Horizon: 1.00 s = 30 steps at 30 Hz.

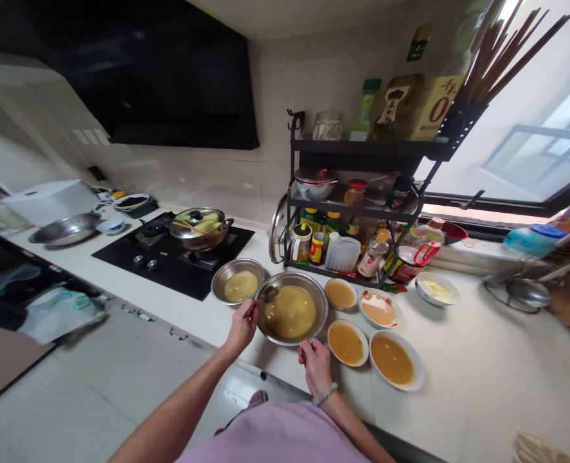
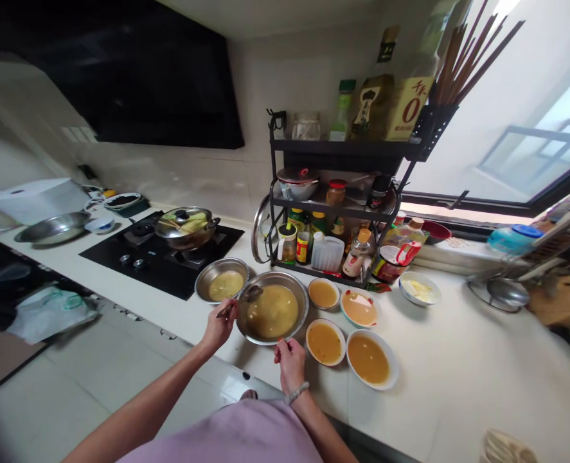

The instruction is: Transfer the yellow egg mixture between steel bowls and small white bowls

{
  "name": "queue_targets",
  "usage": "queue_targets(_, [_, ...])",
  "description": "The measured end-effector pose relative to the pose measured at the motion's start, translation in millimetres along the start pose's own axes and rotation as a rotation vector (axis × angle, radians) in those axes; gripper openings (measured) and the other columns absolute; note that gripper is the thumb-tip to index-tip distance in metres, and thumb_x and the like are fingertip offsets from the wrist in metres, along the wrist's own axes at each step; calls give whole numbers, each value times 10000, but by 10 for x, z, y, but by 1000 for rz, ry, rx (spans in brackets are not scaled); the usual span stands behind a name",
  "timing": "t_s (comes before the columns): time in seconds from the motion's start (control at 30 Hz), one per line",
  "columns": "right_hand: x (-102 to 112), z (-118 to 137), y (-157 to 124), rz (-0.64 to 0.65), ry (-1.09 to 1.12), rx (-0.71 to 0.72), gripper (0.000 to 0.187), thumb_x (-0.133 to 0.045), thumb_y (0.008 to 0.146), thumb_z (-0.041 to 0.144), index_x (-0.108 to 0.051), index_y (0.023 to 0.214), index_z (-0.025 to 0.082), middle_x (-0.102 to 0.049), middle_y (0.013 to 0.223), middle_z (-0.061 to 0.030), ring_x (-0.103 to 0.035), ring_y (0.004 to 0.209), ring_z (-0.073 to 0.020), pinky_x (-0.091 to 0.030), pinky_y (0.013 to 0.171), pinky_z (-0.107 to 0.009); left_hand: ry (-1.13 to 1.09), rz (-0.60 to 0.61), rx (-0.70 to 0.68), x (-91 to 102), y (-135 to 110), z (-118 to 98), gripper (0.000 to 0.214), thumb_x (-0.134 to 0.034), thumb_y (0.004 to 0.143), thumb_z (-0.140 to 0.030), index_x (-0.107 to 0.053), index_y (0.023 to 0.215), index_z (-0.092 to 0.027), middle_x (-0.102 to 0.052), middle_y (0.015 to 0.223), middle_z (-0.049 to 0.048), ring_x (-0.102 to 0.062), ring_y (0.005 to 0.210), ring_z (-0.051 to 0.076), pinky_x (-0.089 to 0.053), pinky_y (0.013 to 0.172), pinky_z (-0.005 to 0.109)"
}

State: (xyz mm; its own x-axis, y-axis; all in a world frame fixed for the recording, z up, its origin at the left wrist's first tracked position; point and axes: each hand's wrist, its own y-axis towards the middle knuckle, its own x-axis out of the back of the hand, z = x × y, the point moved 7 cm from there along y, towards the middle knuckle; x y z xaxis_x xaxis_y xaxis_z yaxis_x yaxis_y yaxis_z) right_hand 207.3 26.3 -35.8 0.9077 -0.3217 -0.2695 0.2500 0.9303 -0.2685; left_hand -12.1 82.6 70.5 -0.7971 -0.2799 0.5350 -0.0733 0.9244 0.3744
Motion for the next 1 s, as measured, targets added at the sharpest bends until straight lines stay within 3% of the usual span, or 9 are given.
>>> queue_targets(0.13, [21, 16, -2, -5, 3, 5, 287, -654, 644, 399, -489, 498, 216, -504, 446, 40, -432, 401, -101, -339, 403, -227, -7, -46, 111, 6, 87, 74, 223, -462, 851, -346, -624, 866, -194, -692, 642, 47, -686, 627, 211, -539, 663, 320])
queue_targets(0.27, [30, 86, 20, -10, -33, 34, 290, -657, 652, 399, -501, 499, 210, -503, 438, 39, -433, 398, -102, -331, 400, -225, -157, -115, 325, 53, 178, 339, 251, -481, 813, -369, -631, 753, -176, -718, 635, 99, -716, 605, 258, -559, 606, 340])
queue_targets(0.37, [33, 131, 27, -31, -40, 41, 281, -658, 649, 384, -500, 497, 208, -502, 438, 42, -427, 398, -99, -322, 400, -222, -294, -137, 444, 83, 215, 502, 237, -503, 803, -358, -626, 782, -156, -716, 603, 103, -715, 571, 269, -577, 609, 371])
queue_targets(0.6, [25, 108, -36, -85, -44, 22, 297, -668, 631, 378, -464, 486, 217, -489, 427, 46, -407, 389, -98, -305, 399, -226, -349, -124, 426, 293, 269, 483, 215, -512, 818, -353, -605, 862, -164, -709, 580, 76, -718, 573, 270, -587, 624, 384])
queue_targets(0.83, [13, 89, -74, -97, -45, 8, 314, -689, 620, 397, -470, 490, 215, -500, 433, 37, -408, 395, -98, -304, 399, -224, -515, -148, 504, 391, 249, 647, 189, -536, 801, -351, -572, 807, -165, -701, 593, 75, -711, 562, 248, -593, 618, 380])
queue_targets(1.0, [14, 101, -75, -104, -34, 6, 312, -707, 600, 386, -483, 477, 207, -495, 428, 34, -406, 395, -94, -296, 397, -221, -598, -200, 534, 596, 275, 636, 171, -543, 787, -326, -552, 833, -162, -694, 586, 56, -714, 579, 236, -591, 643, 377])
